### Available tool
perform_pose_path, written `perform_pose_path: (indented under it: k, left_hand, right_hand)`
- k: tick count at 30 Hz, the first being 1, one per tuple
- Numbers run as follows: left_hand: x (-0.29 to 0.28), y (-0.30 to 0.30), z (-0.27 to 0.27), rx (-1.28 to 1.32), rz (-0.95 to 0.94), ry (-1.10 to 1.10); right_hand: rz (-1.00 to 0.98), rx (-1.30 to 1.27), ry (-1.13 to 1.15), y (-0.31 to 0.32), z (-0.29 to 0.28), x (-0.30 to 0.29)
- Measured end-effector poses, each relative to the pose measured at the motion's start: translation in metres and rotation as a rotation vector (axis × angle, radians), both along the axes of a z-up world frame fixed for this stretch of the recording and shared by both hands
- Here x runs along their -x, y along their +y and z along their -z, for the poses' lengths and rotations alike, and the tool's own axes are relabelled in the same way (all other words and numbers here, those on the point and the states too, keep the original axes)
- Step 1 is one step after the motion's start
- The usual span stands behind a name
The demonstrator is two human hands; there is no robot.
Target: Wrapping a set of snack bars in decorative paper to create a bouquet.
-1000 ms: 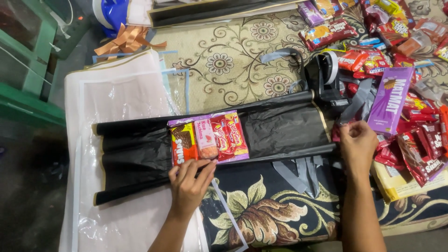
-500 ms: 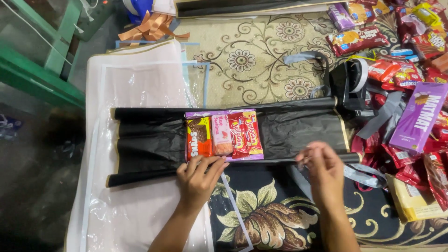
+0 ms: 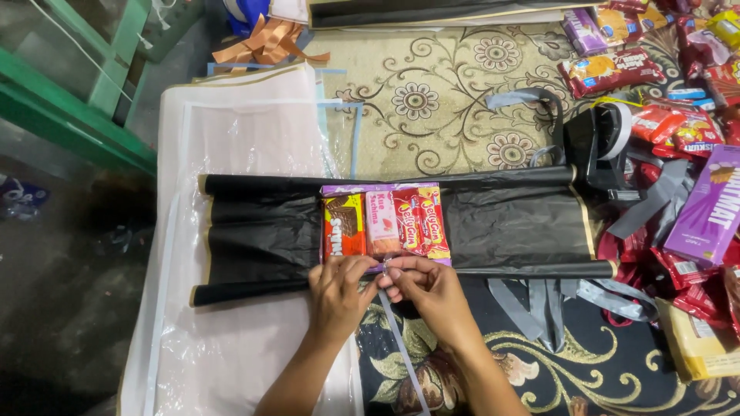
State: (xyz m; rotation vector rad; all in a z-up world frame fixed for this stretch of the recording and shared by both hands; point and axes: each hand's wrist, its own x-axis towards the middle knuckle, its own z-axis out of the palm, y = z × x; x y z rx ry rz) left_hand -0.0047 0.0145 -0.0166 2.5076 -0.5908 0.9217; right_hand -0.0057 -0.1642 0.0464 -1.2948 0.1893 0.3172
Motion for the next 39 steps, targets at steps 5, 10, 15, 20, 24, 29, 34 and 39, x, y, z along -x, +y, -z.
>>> perform_pose_path:
  k: [5,10,15,20,24,29,34,39]
  left_hand:
    - [-0.001,0.001,-0.007,-0.043,0.032,-0.006]
    - [-0.001,-0.002,-0.017,-0.126,-0.029,-0.044]
    - [-0.002,-0.003,-0.018,-0.181,-0.078,0.004]
    - [-0.001,-0.005,-0.019,-0.209,-0.105,0.061]
    - [-0.001,-0.005,-0.023,-0.208,-0.115,0.081]
    - [-0.001,-0.006,-0.019,-0.206,-0.113,0.091]
    - [-0.001,-0.006,-0.018,-0.191,-0.115,0.058]
    - [-0.003,-0.007,-0.029,-0.178,-0.107,0.074]
  right_hand:
    - [-0.033,0.045,0.021,0.0,-0.006,-0.01]
    - [0.024,0.124,0.079,0.0,-0.007,-0.016]
    - [0.036,0.115,0.107,0.002,-0.007,-0.014]
    - [0.05,0.135,0.099,0.004,-0.006,-0.009]
    - [0.075,0.126,0.123,0.006,-0.008,-0.005]
    - [0.098,0.059,0.152,0.012,-0.016,0.008]
    - [0.077,0.023,0.085,0.014,-0.01,0.02]
    - [0.21,0.113,-0.034,0.018,-0.014,0.025]
